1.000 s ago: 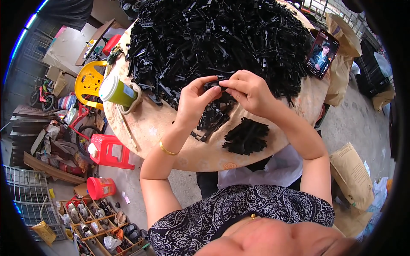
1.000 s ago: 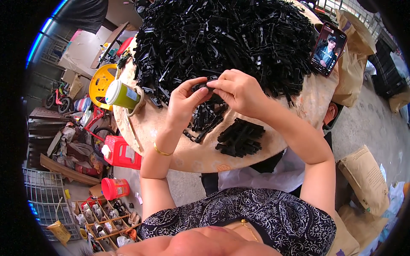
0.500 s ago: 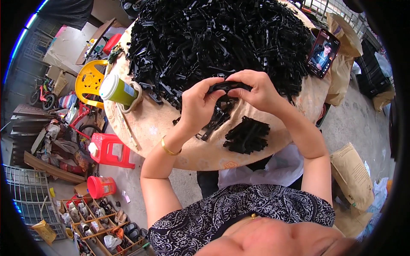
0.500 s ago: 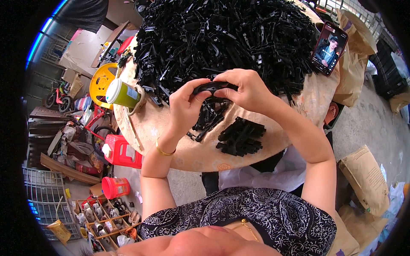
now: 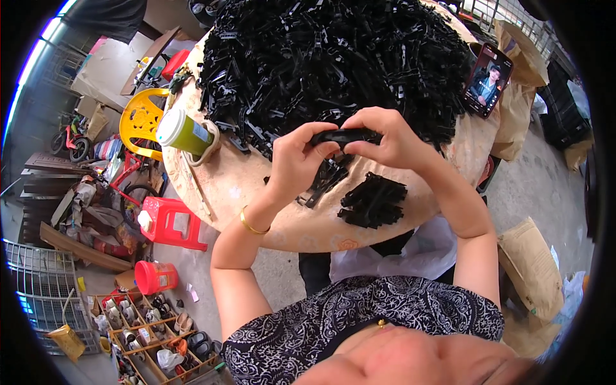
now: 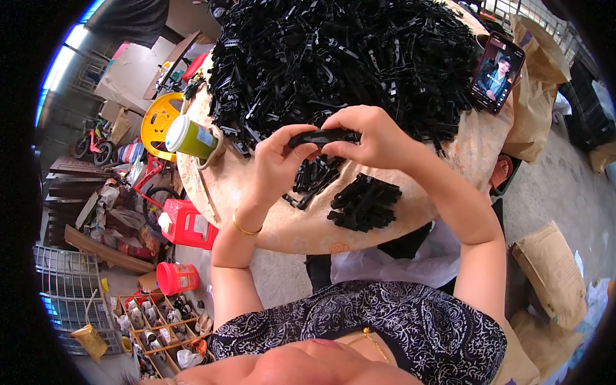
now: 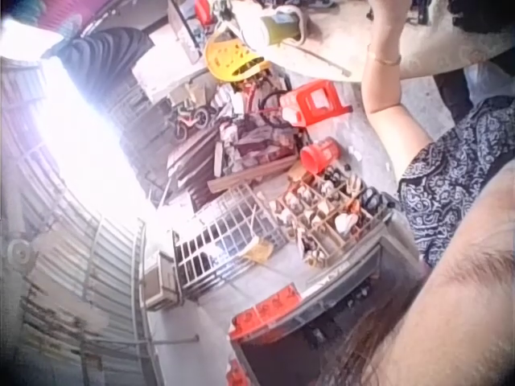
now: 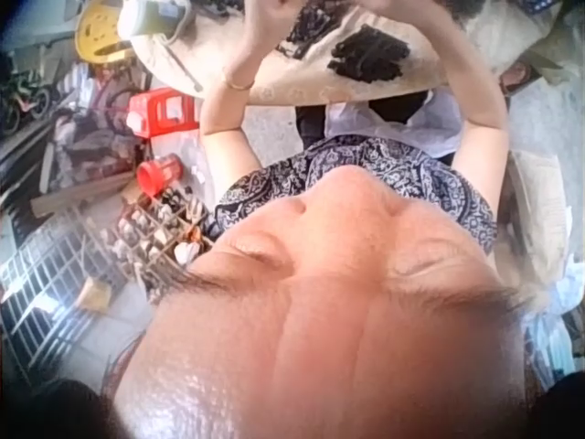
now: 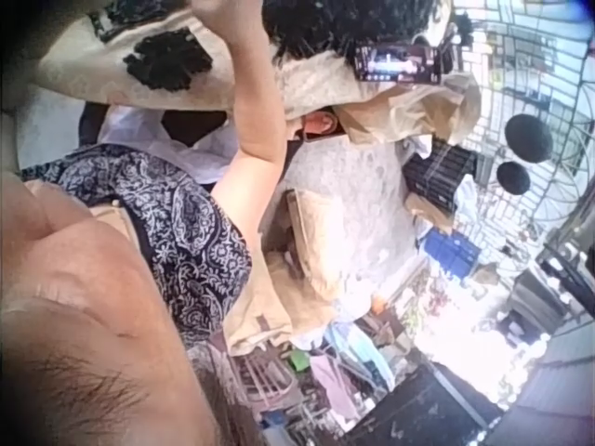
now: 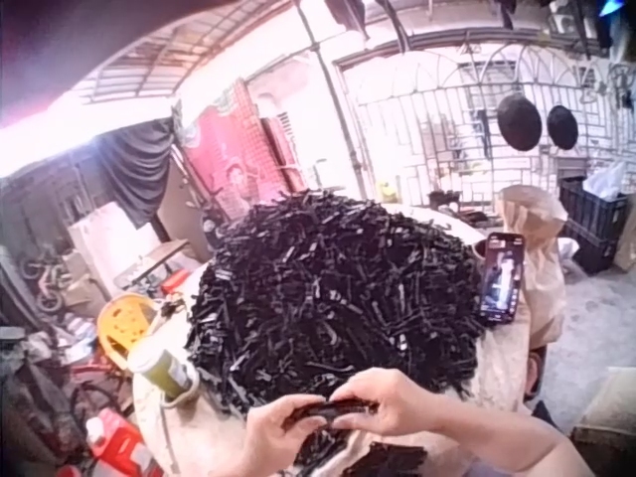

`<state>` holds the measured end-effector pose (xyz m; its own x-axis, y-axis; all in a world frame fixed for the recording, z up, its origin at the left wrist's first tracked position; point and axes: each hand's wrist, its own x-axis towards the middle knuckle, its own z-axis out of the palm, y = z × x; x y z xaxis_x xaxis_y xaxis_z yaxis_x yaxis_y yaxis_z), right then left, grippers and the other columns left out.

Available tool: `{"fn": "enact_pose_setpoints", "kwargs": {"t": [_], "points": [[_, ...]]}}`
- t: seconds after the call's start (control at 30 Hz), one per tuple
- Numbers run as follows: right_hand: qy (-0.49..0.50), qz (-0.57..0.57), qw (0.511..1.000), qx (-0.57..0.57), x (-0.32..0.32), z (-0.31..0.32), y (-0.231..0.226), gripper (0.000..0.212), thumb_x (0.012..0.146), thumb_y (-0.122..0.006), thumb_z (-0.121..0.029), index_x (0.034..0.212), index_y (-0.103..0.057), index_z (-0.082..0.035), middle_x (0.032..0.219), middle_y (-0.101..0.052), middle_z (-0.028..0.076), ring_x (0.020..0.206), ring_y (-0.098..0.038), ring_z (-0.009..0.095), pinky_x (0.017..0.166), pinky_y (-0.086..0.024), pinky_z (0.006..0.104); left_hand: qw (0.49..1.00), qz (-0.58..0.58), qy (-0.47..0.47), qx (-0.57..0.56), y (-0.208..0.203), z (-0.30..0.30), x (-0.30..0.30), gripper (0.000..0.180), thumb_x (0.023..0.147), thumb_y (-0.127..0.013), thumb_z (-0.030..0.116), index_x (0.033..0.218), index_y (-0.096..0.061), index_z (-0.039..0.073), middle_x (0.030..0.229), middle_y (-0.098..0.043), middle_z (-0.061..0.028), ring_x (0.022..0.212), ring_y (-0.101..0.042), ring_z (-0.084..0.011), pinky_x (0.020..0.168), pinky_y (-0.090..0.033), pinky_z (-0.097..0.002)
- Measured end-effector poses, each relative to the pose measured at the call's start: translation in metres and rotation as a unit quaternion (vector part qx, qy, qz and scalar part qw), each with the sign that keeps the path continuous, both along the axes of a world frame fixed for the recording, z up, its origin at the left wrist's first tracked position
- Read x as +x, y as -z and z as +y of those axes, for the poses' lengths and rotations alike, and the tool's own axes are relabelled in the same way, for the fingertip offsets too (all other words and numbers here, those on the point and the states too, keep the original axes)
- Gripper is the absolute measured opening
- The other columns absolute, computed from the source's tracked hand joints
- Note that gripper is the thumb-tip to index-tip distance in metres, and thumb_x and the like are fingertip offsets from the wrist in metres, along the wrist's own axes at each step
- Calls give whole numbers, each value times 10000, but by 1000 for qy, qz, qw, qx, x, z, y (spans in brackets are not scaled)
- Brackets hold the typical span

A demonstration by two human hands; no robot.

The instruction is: The person repeatedly picks up plastic parts from a pile on a table, snaps them together by hand, and adds the assembled pieces to a stack on the table.

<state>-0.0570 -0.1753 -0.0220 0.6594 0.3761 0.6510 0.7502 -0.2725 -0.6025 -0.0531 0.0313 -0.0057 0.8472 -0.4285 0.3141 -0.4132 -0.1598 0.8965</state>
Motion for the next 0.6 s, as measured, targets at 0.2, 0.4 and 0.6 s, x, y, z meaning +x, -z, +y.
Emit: {"fn": "enact_pose_setpoints", "kwargs": {"t": [0.2, 0.4, 0.6], "points": [[93, 105, 990, -11, 11, -2, 8, 224, 803, -686, -233, 918, -670, -41, 806, -658, 83, 717, -634, 182, 620, -489, 275, 980, 28, 76, 180, 16, -7, -31, 274, 780, -687, 50, 1042, -619, 7, 858, -649, -72, 725, -581, -131, 669, -485, -273], [149, -32, 973, -175, 11, 18, 36, 362, 702, -727, -315, 937, -627, -59, 815, -634, 96, 774, -615, 266, 653, -499, 363, 946, -148, 138, 251, 9, 0, -20, 211, 709, -729, 132, 876, -650, 30, 821, -612, -100, 822, -547, -291, 757, -456, -361], [135, 112, 984, -11, 7, 22, 25, 378, 741, -633, -45, 1117, -590, -48, 761, -611, 71, 639, -574, 141, 624, -485, 258, 872, -275, -92, 393, 17, 14, 26, 206, 748, -666, 67, 939, -612, 12, 962, -588, -129, 861, -553, -305, 780, -463, -380]]}}
